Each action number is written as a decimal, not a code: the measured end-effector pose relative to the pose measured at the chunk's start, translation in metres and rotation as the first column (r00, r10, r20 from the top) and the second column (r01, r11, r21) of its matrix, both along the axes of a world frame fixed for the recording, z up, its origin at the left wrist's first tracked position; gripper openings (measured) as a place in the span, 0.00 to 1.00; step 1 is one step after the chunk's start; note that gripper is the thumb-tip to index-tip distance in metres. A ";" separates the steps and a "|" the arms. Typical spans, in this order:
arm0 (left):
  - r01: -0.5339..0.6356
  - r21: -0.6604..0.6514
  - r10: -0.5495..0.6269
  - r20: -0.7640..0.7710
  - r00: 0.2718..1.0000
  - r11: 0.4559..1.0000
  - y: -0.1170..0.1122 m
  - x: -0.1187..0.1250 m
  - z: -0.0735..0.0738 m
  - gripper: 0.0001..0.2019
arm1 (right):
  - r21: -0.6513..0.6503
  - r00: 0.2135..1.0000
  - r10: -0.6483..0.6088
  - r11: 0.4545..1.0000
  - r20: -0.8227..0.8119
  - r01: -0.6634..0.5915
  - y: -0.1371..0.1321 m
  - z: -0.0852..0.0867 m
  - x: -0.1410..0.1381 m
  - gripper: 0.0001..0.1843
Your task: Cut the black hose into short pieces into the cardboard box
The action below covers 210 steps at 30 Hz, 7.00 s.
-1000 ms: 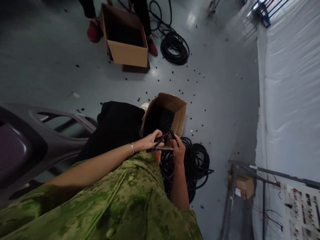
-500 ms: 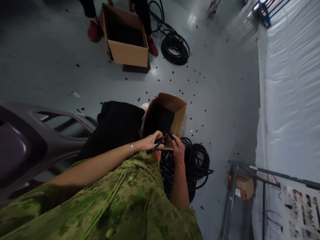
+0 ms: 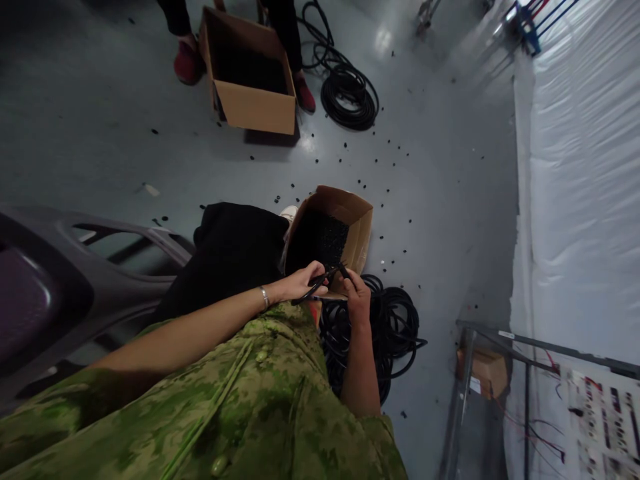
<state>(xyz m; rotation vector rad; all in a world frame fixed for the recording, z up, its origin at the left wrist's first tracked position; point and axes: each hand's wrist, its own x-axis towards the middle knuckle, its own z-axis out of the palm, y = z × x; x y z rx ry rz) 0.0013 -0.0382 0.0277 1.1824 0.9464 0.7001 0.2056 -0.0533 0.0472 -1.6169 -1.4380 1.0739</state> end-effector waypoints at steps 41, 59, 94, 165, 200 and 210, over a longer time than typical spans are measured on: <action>-0.030 0.082 0.045 -0.177 0.983 0.996 -0.005 0.004 -0.011 0.13 | 0.028 0.982 0.084 0.996 0.170 -0.090 0.016 -0.023 0.011 0.20; -0.056 -0.022 0.051 -0.198 0.979 0.998 -0.002 0.006 -0.009 0.18 | -0.043 0.985 0.062 0.998 0.162 -0.056 0.023 -0.034 0.009 0.23; -0.091 0.027 0.095 -0.242 0.966 0.996 -0.002 0.006 -0.007 0.07 | 0.014 0.927 0.219 0.972 0.304 -0.234 0.037 -0.050 0.010 0.18; 0.230 -0.029 -0.182 -0.709 0.681 0.973 0.006 0.007 0.004 0.11 | 0.126 0.829 0.248 0.927 0.501 -0.354 0.023 -0.047 -0.018 0.17; 0.159 0.081 -0.077 -0.612 0.787 0.984 0.006 0.011 -0.017 0.10 | 0.029 0.726 0.347 0.892 0.593 -0.451 0.042 -0.035 -0.012 0.17; 0.145 0.037 -0.089 -0.635 0.767 0.989 0.009 0.012 -0.011 0.12 | 0.000 0.668 0.345 0.888 0.659 -0.459 0.048 -0.041 -0.014 0.18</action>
